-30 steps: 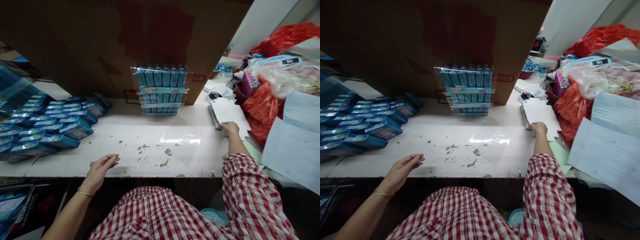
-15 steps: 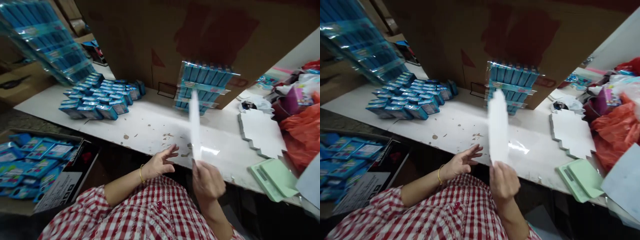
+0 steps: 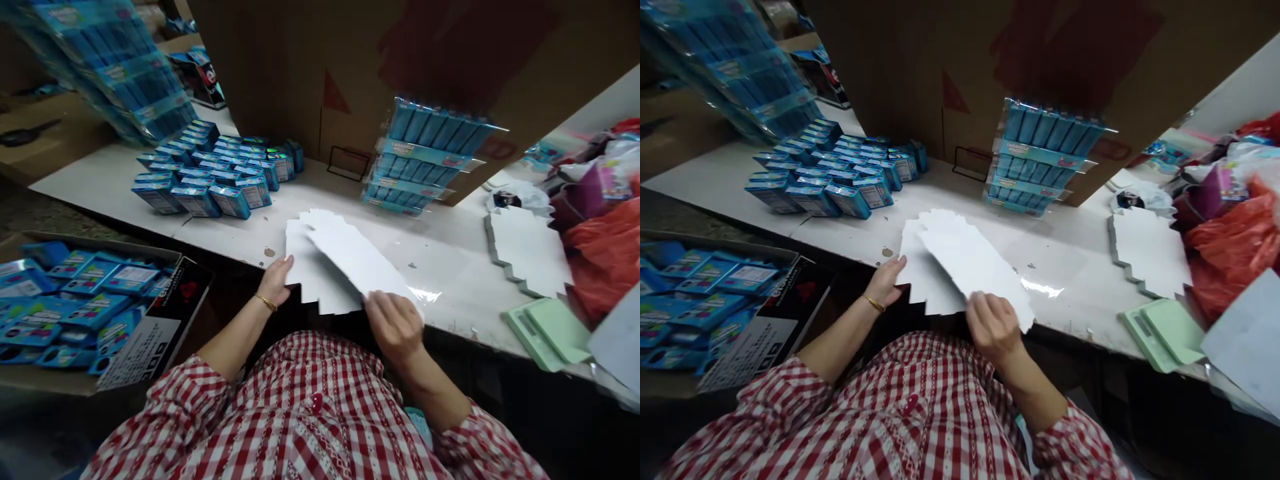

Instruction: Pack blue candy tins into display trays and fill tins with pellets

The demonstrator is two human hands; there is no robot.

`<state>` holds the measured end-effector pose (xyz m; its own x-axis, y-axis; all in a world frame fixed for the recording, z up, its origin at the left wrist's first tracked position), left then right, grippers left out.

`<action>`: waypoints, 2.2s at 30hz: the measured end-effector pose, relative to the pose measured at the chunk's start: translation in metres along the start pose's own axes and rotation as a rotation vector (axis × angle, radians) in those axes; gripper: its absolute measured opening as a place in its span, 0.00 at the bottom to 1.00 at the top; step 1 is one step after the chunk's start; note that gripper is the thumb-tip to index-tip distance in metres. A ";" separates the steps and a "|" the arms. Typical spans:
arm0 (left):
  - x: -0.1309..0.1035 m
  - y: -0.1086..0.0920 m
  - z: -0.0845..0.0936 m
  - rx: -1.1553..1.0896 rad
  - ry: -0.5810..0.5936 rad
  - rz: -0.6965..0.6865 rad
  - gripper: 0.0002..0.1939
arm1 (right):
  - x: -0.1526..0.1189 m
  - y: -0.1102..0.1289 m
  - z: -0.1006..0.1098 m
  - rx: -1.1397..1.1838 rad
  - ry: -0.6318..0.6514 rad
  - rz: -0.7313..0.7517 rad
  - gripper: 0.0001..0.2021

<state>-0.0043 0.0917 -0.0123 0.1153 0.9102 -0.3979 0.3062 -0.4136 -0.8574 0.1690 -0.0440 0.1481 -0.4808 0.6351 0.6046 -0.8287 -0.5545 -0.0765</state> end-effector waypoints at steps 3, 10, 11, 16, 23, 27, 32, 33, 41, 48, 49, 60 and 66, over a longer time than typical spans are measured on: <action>0.018 -0.005 0.027 0.133 -0.105 -0.022 0.16 | -0.034 -0.036 0.042 -0.178 -0.080 -0.028 0.05; 0.047 -0.023 0.080 0.707 -0.356 -0.161 0.18 | -0.064 -0.080 0.087 -0.517 -0.175 -0.043 0.04; 0.044 -0.031 0.081 0.874 -0.394 -0.236 0.20 | -0.066 -0.085 0.093 -0.569 -0.179 -0.062 0.04; 0.006 -0.046 0.050 1.512 -0.281 -0.727 0.33 | -0.099 -0.130 0.085 -0.719 -0.034 -0.162 0.06; -0.015 -0.006 0.043 1.845 0.225 -0.894 0.39 | -0.109 -0.154 -0.038 -0.261 0.195 -0.307 0.21; -0.004 -0.005 0.052 1.852 0.196 -0.936 0.18 | -0.055 -0.072 -0.119 0.257 0.337 -0.098 0.23; 0.006 -0.008 0.054 1.808 0.162 -0.942 0.15 | -0.026 -0.024 -0.175 0.512 0.440 -0.052 0.19; 0.007 -0.009 0.054 1.803 0.166 -0.934 0.14 | -0.025 -0.027 -0.176 0.560 0.413 -0.073 0.16; 0.016 -0.017 0.048 1.751 0.134 -0.860 0.06 | -0.021 -0.031 -0.174 0.689 0.519 -0.002 0.17; 0.008 -0.027 0.046 1.619 0.044 -0.950 0.06 | -0.016 -0.034 -0.170 0.671 0.344 -0.072 0.12; 0.003 -0.031 0.040 1.608 0.062 -0.977 0.08 | -0.010 -0.036 -0.167 0.683 0.314 -0.084 0.11; -0.017 -0.045 -0.052 2.139 0.157 -0.960 0.13 | 0.053 0.001 -0.186 0.271 0.633 0.189 0.12; 0.011 -0.028 -0.054 2.189 0.316 -0.741 0.09 | 0.051 0.007 -0.195 0.268 0.661 0.195 0.11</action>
<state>0.0392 0.1147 0.0244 0.6559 0.7470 -0.1084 -0.7239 0.6631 0.1904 0.0829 0.0892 0.0237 -0.7549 0.6558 -0.0104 -0.6524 -0.7492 0.1140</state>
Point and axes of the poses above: each hand's wrist, its own x-axis towards the middle knuckle, its own z-axis out of the back of the hand, y = z × x, the point moved 9 cm from there along x, towards the middle knuckle, and after that the axes turned 14 degrees about x, right-handed, at the moved point
